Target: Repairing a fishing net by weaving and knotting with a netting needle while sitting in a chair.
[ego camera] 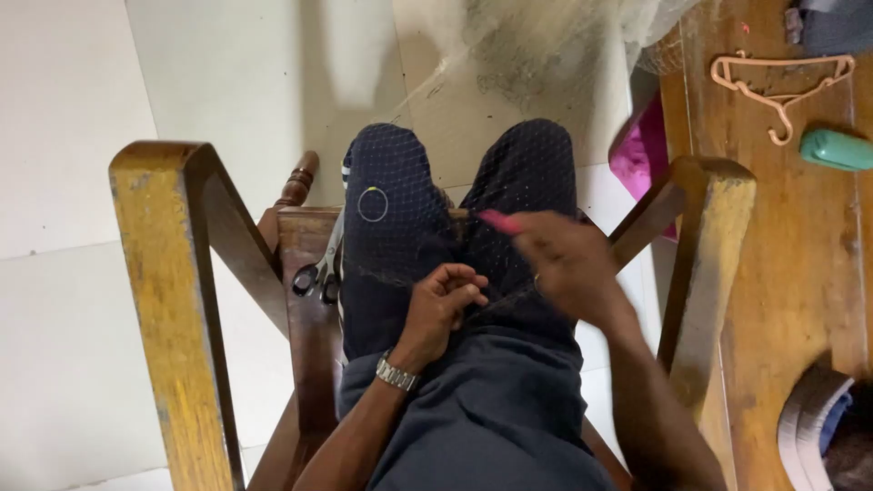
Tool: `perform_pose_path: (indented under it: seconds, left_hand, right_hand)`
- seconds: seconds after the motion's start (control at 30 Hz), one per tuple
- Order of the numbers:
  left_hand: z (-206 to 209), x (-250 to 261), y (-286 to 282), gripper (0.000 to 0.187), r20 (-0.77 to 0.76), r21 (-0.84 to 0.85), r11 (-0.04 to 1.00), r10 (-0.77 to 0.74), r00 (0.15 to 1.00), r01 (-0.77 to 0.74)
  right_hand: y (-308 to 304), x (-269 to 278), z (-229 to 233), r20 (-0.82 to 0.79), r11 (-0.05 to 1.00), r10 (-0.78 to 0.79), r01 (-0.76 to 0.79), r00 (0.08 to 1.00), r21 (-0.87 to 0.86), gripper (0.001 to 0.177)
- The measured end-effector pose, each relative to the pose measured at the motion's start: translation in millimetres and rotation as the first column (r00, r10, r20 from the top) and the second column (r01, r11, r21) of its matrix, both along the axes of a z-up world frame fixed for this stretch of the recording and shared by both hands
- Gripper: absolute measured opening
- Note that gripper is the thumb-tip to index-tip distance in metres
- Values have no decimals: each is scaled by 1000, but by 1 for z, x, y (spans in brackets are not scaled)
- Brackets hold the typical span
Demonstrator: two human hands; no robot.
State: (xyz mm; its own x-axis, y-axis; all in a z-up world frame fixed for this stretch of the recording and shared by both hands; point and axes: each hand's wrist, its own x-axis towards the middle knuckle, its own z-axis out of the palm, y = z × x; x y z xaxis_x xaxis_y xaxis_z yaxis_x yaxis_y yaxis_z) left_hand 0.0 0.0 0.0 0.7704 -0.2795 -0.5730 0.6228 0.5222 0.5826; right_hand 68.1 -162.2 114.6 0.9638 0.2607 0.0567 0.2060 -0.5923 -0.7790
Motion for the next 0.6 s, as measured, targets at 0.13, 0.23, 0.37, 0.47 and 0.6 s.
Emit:
perform_pose_path:
  seconds: [0.13, 0.23, 0.37, 0.47, 0.6]
  left_hand:
    - [2, 6, -8, 29, -58, 38, 998, -53, 997, 55]
    - [2, 10, -14, 29, -69, 14, 999, -30, 997, 31]
    - [4, 12, -15, 37, -49, -36, 996, -87, 995, 85]
    - [-3, 8, -15, 42, -46, -32, 997, -71, 996, 69]
    - [-2, 8, -18, 45, -22, 19, 1000, 13, 1000, -12]
  right_hand:
    - [-54, -16, -9, -166, 989, -132, 120, 977, -83, 21]
    - [-62, -30, -35, -204, 974, -67, 19, 977, -228, 20]
    - [-57, -40, -45, -183, 947, -6, -53, 983, -316, 20]
    - [-48, -39, -29, -189, 966, -22, -28, 982, -256, 21]
    - [-51, -41, -32, -161, 969, -14, -26, 987, -244, 19]
